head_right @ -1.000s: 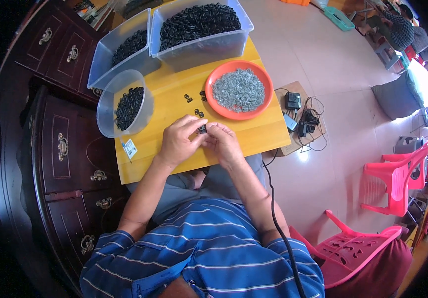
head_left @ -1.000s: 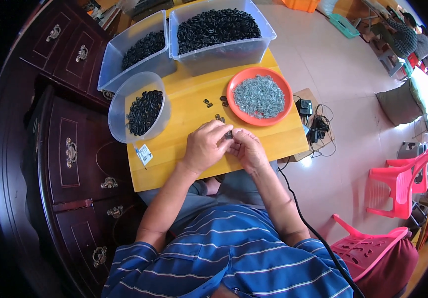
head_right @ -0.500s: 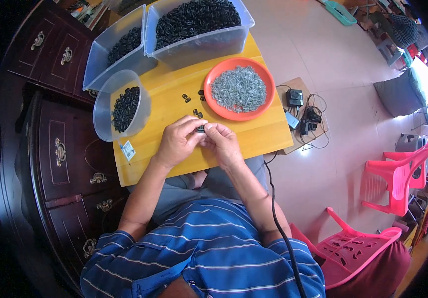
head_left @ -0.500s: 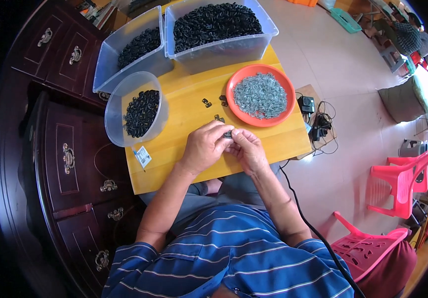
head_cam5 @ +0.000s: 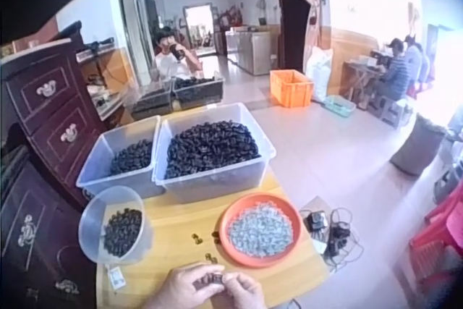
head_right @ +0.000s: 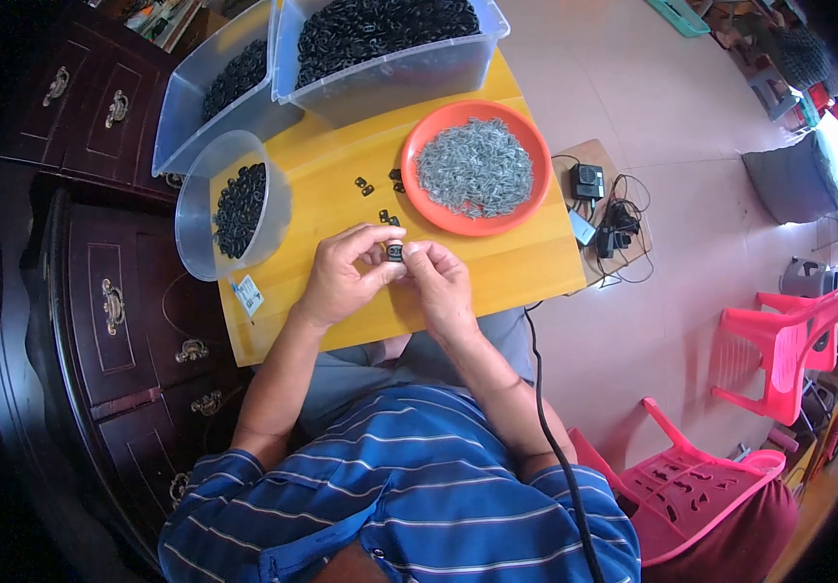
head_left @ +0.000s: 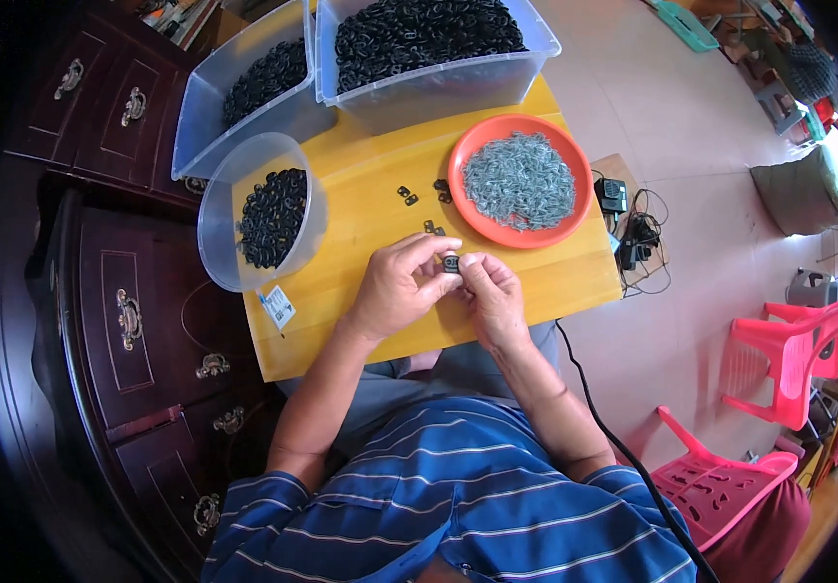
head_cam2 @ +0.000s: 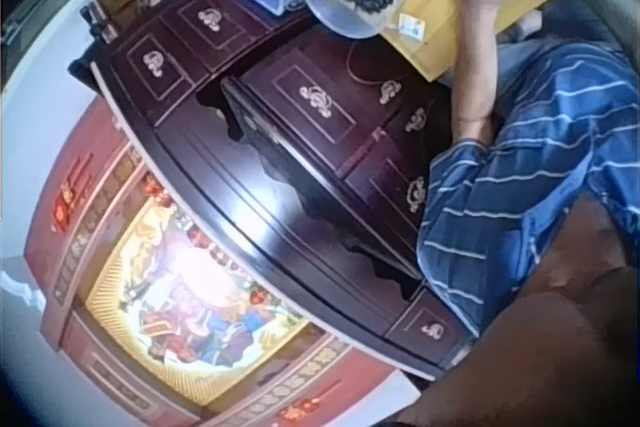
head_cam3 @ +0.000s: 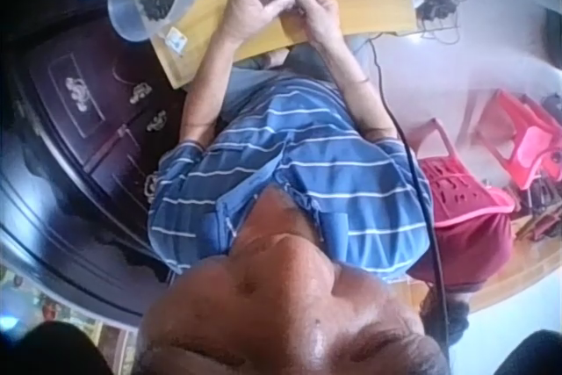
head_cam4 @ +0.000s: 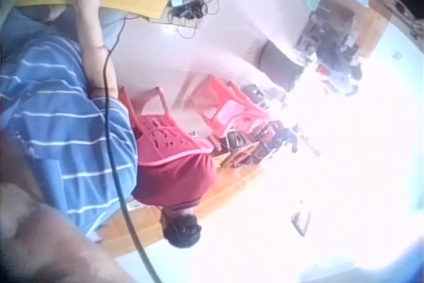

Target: The person assembles small plastic components by inserting metal pins into plastic buckle pieces by hand.

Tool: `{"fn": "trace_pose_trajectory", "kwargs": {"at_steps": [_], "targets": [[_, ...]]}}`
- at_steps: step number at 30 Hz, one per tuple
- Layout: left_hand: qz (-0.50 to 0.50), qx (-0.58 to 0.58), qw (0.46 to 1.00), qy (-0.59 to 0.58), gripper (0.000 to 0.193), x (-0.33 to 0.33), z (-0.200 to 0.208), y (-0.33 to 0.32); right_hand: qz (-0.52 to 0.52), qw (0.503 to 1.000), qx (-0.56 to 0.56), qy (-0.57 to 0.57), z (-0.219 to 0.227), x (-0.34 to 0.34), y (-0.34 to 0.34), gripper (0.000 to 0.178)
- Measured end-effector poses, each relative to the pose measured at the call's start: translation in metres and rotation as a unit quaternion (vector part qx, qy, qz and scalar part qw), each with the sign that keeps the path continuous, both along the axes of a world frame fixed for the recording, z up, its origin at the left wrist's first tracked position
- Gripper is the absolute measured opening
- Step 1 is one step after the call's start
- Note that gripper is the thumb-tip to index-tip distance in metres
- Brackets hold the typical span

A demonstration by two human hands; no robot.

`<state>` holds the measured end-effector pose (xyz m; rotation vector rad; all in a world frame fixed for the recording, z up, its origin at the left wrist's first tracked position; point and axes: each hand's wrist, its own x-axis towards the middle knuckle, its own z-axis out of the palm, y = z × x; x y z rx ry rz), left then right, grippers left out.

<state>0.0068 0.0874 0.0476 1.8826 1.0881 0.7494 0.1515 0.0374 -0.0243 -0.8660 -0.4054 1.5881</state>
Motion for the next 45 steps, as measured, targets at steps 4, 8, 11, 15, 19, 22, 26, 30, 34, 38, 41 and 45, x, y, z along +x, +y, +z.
{"fn": "trace_pose_trajectory", "kwargs": {"at_steps": [4, 8, 11, 15, 19, 22, 26, 30, 34, 38, 41, 45], "targets": [[-0.017, 0.003, 1.0, -0.003, 0.027, -0.002, -0.001, 0.004, 0.0, 1.0, 0.013, -0.003, -0.001, -0.001, 0.0, 0.019], [-0.027, 0.041, 0.999, 0.023, 0.024, -0.004, -0.004, 0.007, 0.011, 1.0, 0.005, -0.017, 0.004, 0.0, 0.0, 0.019], [-0.035, 0.059, 0.997, 0.039, 0.024, -0.004, -0.003, 0.008, 0.017, 1.0, -0.006, -0.007, 0.005, 0.001, -0.001, 0.02], [-0.039, 0.041, 0.997, 0.054, 0.026, -0.002, 0.003, 0.007, 0.019, 0.999, 0.002, -0.041, 0.004, 0.003, 0.0, 0.019], [-0.056, 0.044, 0.993, 0.093, 0.025, -0.009, 0.014, 0.007, 0.057, 0.994, 0.03, -0.093, -0.001, 0.002, -0.002, 0.018], [-0.063, 0.056, 0.989, 0.122, 0.019, -0.02, 0.02, 0.01, 0.079, 0.992, 0.036, -0.09, 0.007, -0.003, 0.0, 0.019], [-0.081, 0.089, 0.966, 0.228, 0.015, -0.041, 0.051, 0.032, 0.098, 0.989, 0.044, -0.102, 0.008, 0.0, -0.004, 0.019], [0.094, 0.113, 0.968, 0.204, 0.016, -0.088, 0.105, 0.09, 0.119, 0.983, 0.063, -0.124, 0.007, 0.002, -0.005, 0.017], [0.231, 0.251, 0.917, 0.205, 0.052, -0.135, 0.149, 0.137, 0.119, 0.985, 0.058, -0.113, 0.008, 0.001, -0.005, 0.016], [0.234, 0.235, 0.925, 0.184, 0.043, -0.162, 0.13, 0.121, 0.121, 0.983, 0.063, -0.121, 0.005, 0.0, -0.004, 0.015], [0.221, 0.14, 0.944, 0.202, 0.026, -0.182, 0.084, 0.104, 0.119, 0.982, 0.065, -0.132, 0.003, 0.001, -0.004, 0.016], [0.229, 0.023, 0.92, 0.316, 0.042, -0.211, 0.031, 0.096, 0.13, 0.979, 0.065, -0.142, 0.004, -0.001, -0.003, 0.016]]}}
